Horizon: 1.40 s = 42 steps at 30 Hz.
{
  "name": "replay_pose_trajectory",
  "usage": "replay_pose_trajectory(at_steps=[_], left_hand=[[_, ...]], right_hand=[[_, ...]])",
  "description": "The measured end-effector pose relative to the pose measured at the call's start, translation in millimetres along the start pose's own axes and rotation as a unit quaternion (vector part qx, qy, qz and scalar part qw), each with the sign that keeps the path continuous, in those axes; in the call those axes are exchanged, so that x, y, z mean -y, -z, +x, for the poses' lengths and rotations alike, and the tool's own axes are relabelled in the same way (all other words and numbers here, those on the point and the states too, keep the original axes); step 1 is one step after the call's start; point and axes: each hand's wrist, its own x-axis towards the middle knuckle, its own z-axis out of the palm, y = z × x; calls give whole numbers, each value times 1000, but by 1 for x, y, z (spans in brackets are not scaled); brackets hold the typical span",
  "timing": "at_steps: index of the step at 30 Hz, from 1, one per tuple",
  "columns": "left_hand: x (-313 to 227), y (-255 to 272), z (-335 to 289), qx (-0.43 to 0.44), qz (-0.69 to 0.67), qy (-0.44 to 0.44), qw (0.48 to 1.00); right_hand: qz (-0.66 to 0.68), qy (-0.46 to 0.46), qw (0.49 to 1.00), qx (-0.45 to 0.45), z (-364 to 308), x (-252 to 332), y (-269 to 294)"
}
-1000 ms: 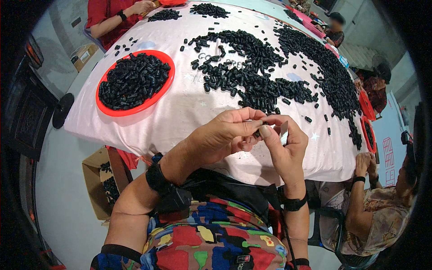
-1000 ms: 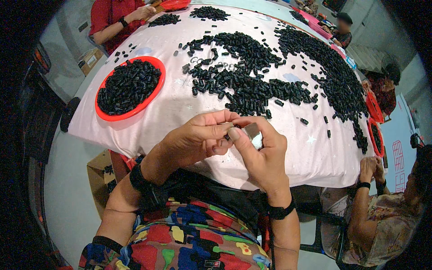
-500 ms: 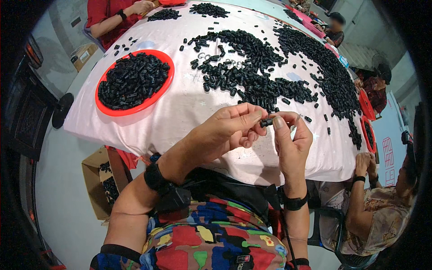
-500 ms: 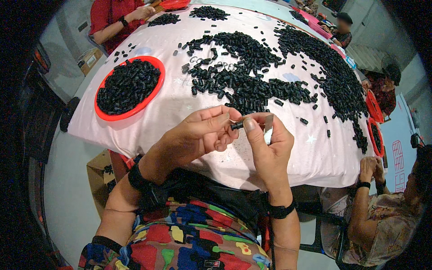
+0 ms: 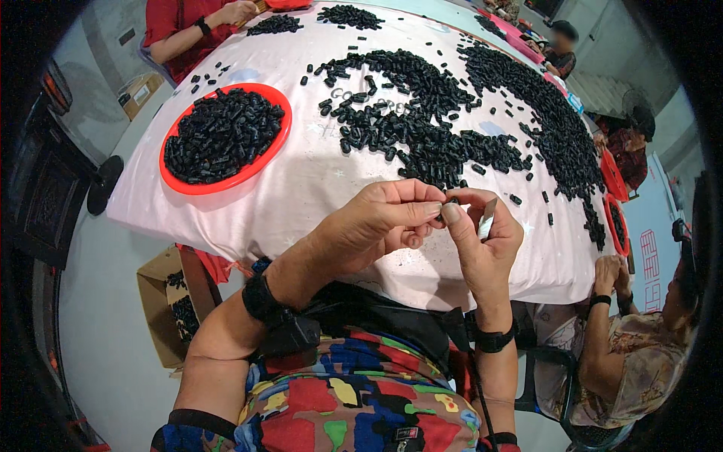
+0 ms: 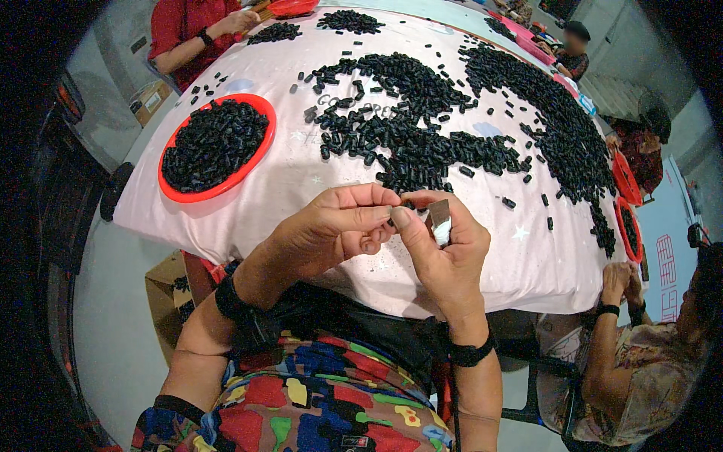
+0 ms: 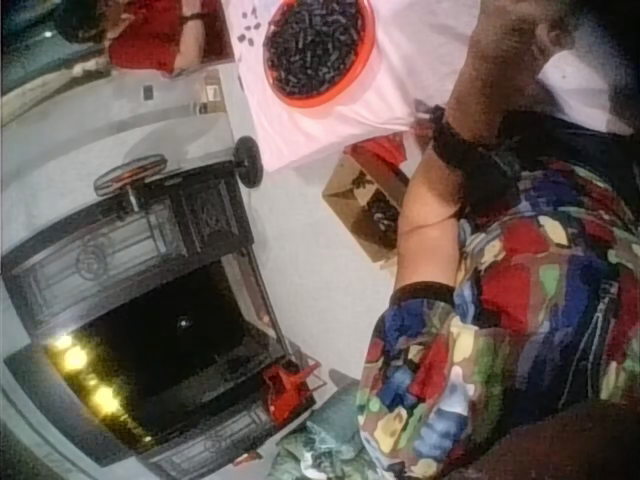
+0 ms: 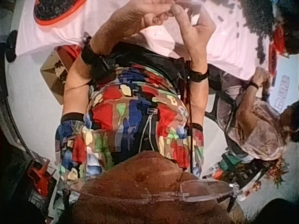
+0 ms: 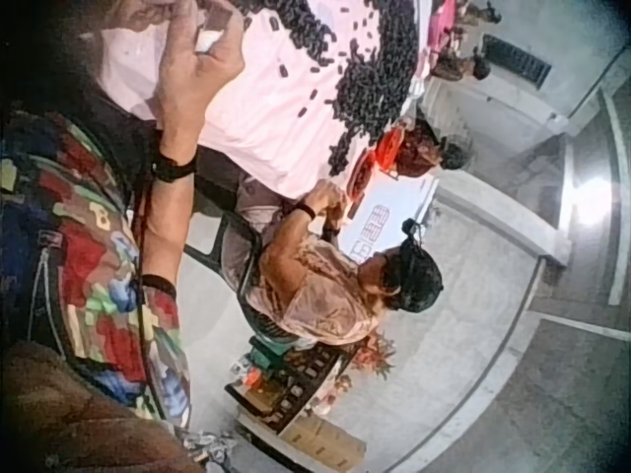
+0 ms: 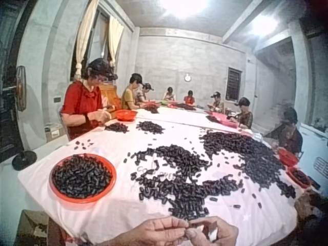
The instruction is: Sorting and assembling small black shoe components at a production table.
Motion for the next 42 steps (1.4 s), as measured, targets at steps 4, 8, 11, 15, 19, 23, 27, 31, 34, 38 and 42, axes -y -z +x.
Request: replay_pose_trajectory(at_steps=[4,8,11,15,19,23,27,31,34,38,42], left_hand=[[2,-2,1,-17,-2,17,1000],[2,-4,1,-17,-28,30,999],[4,-2,2,-15,-54,37,998],[7,0,2,7,-67,58,996],[3,0,0,21,-56,54,997],[1,-4,0,1,-44,45,998],[3,-1,0,4,-33,50,998],[3,1,-1,8,-69,54,996],[1,-1,1,-2,-66,50,997],[1,3,0,15,-83,42,996],[-1,1,-2,15,-66,49,996]], right_hand=[[0,4,999,-33,1,-3,2],[8,15,999,-44,1,-6,2],[-2,18,999,-39,1,-6,0],[27,-38,999,-9,1,-1,3],[42,-21,999,27,2,5,3],[41,-22,998,44,2,3,3],[24,-4,999,22,2,3,3],[64,-65,996,-23,1,5,1],[10,-20,999,-24,1,-2,7],[-32,-13,997,74,-1,-2,7],[-58,-15,995,79,-2,-1,3]])
